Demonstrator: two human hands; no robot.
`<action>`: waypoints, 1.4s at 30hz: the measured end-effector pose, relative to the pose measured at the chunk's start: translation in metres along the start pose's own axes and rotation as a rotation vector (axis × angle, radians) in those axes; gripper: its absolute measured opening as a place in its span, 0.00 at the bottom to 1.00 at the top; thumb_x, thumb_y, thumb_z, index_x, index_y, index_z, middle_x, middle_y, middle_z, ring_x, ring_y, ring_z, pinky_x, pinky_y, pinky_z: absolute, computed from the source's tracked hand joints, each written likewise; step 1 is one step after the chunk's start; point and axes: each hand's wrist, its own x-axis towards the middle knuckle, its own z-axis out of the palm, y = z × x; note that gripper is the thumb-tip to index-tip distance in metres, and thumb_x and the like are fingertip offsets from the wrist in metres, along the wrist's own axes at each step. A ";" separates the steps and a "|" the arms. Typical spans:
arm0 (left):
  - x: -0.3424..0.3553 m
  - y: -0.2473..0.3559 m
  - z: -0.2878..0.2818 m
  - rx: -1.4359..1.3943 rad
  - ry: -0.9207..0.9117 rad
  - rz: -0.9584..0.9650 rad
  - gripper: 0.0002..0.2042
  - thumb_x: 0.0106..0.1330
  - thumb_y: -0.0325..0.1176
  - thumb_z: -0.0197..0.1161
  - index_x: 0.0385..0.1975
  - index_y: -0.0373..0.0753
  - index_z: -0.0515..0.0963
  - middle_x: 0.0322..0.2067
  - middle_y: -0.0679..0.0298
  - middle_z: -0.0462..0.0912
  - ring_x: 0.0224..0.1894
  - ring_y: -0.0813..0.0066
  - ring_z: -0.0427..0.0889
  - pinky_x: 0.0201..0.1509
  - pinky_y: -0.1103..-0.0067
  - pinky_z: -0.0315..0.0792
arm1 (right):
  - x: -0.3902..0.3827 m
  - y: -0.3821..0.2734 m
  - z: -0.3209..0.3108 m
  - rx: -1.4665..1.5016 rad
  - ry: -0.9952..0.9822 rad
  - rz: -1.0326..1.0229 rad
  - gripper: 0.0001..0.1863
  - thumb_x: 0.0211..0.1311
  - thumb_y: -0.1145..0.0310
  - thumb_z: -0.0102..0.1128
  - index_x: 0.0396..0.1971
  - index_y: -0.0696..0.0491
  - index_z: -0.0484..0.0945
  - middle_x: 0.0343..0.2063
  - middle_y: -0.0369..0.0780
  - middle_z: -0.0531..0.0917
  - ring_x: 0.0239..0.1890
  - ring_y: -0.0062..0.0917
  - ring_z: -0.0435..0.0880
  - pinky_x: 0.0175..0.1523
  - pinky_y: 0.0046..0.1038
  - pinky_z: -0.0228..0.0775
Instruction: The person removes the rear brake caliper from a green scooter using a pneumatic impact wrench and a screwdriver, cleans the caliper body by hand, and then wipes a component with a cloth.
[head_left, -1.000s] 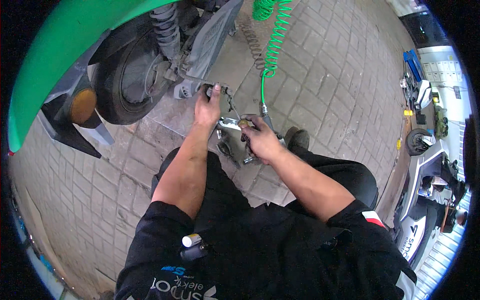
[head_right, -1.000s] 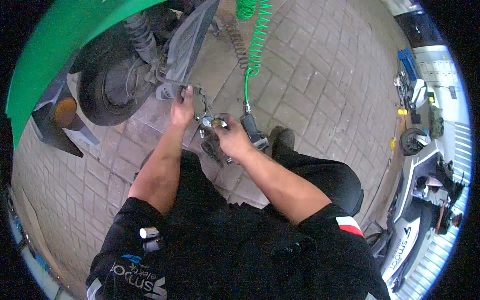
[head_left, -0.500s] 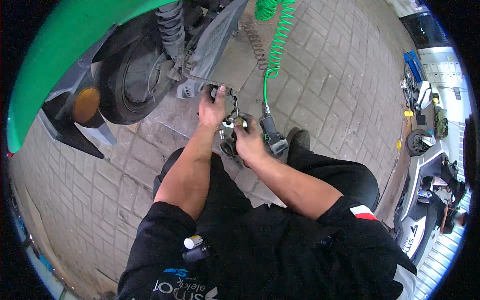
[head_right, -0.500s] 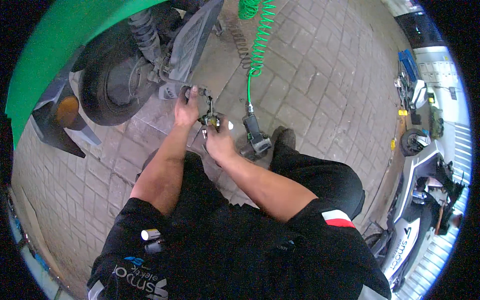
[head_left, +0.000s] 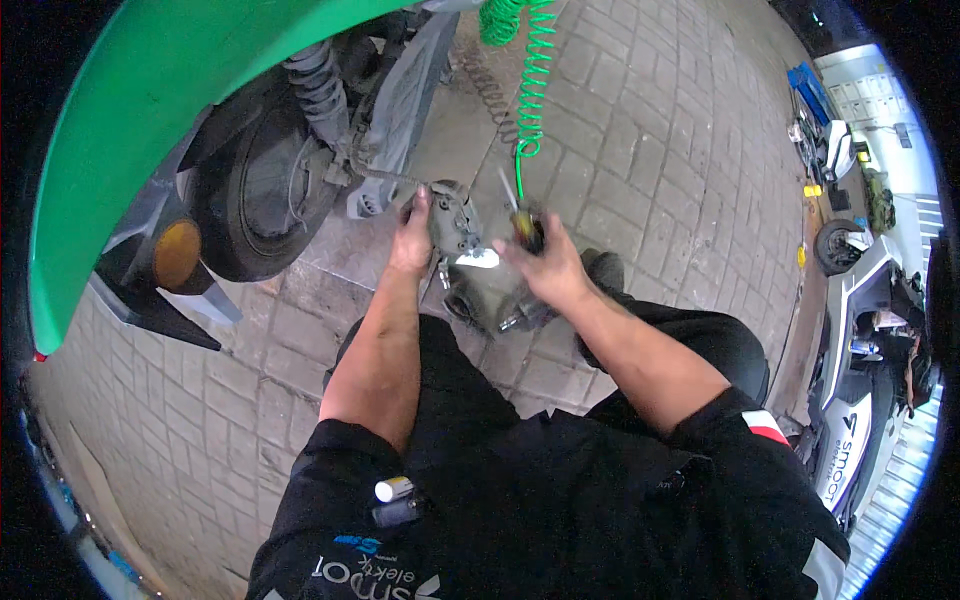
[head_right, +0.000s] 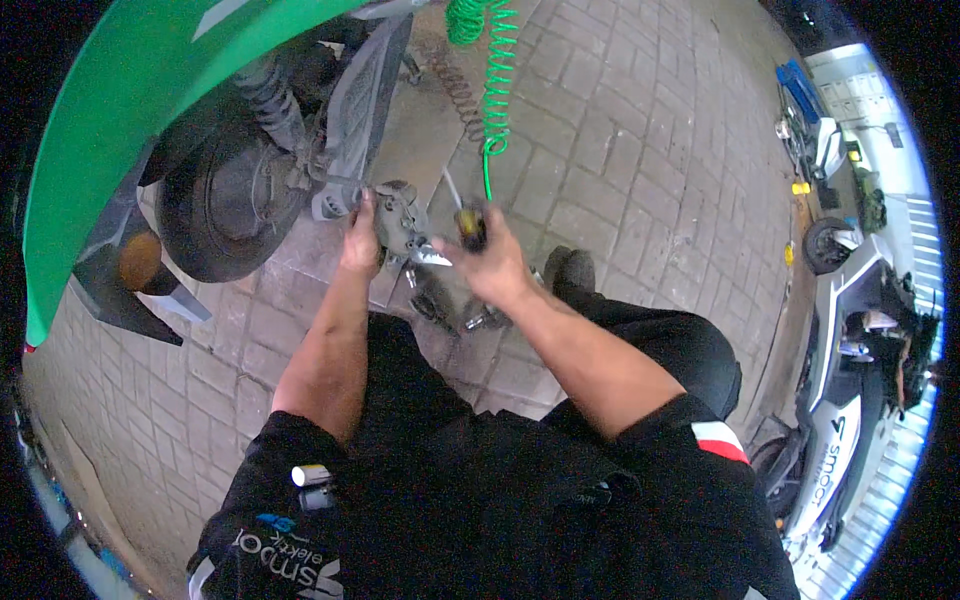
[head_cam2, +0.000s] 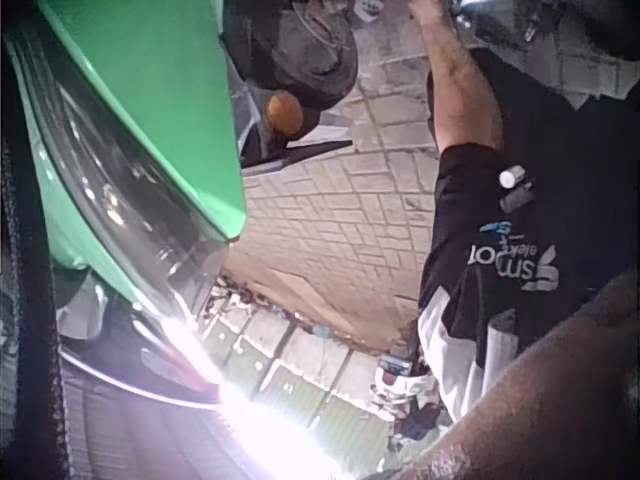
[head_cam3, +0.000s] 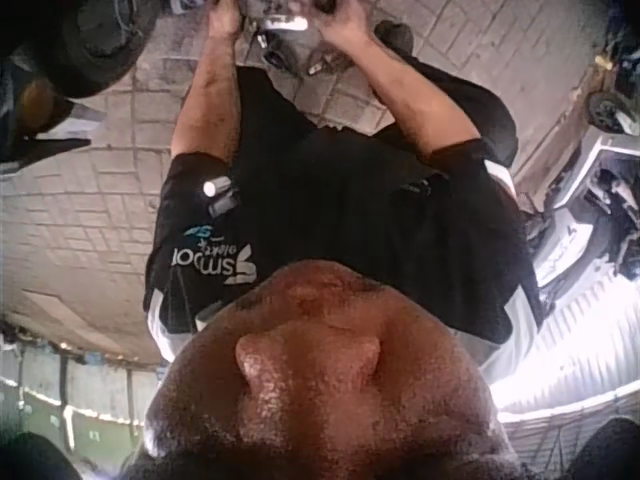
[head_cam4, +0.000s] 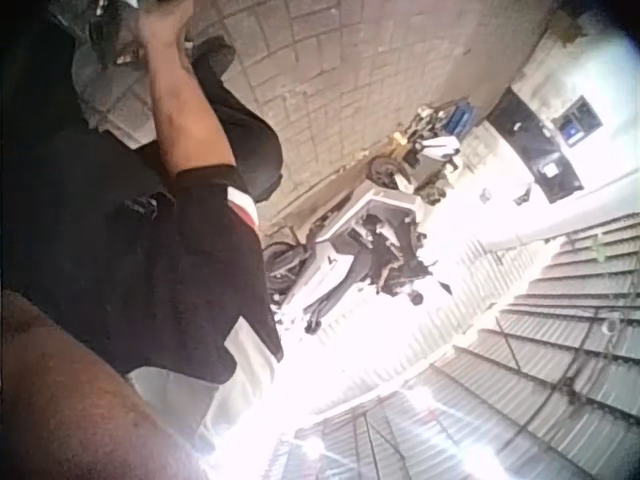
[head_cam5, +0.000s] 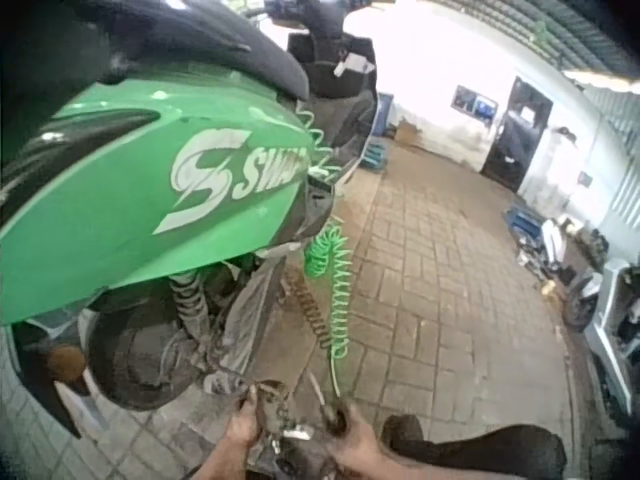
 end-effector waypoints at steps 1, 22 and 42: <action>0.002 -0.005 -0.007 0.007 0.017 -0.004 0.38 0.62 0.60 0.52 0.58 0.27 0.62 0.55 0.51 0.69 0.56 0.62 0.70 0.61 0.71 0.61 | 0.012 -0.002 0.012 0.042 0.025 -0.013 0.45 0.43 0.53 0.73 0.58 0.58 0.60 0.47 0.51 0.76 0.51 0.37 0.75 0.56 0.33 0.66; -0.042 0.070 0.008 -0.069 0.220 -0.055 0.30 0.66 0.60 0.46 0.48 0.36 0.74 0.34 0.64 0.78 0.32 0.77 0.75 0.32 0.79 0.69 | 0.126 0.146 0.079 -0.901 -1.024 -0.479 0.30 0.52 0.65 0.57 0.57 0.52 0.65 0.49 0.48 0.76 0.51 0.38 0.77 0.50 0.35 0.72; -0.034 0.049 0.033 0.068 0.493 -0.024 0.29 0.68 0.54 0.44 0.58 0.35 0.66 0.53 0.48 0.72 0.56 0.63 0.69 0.60 0.76 0.59 | 0.050 0.191 0.177 -1.066 -0.913 -1.576 0.15 0.59 0.60 0.47 0.38 0.44 0.83 0.54 0.34 0.71 0.61 0.33 0.61 0.65 0.51 0.46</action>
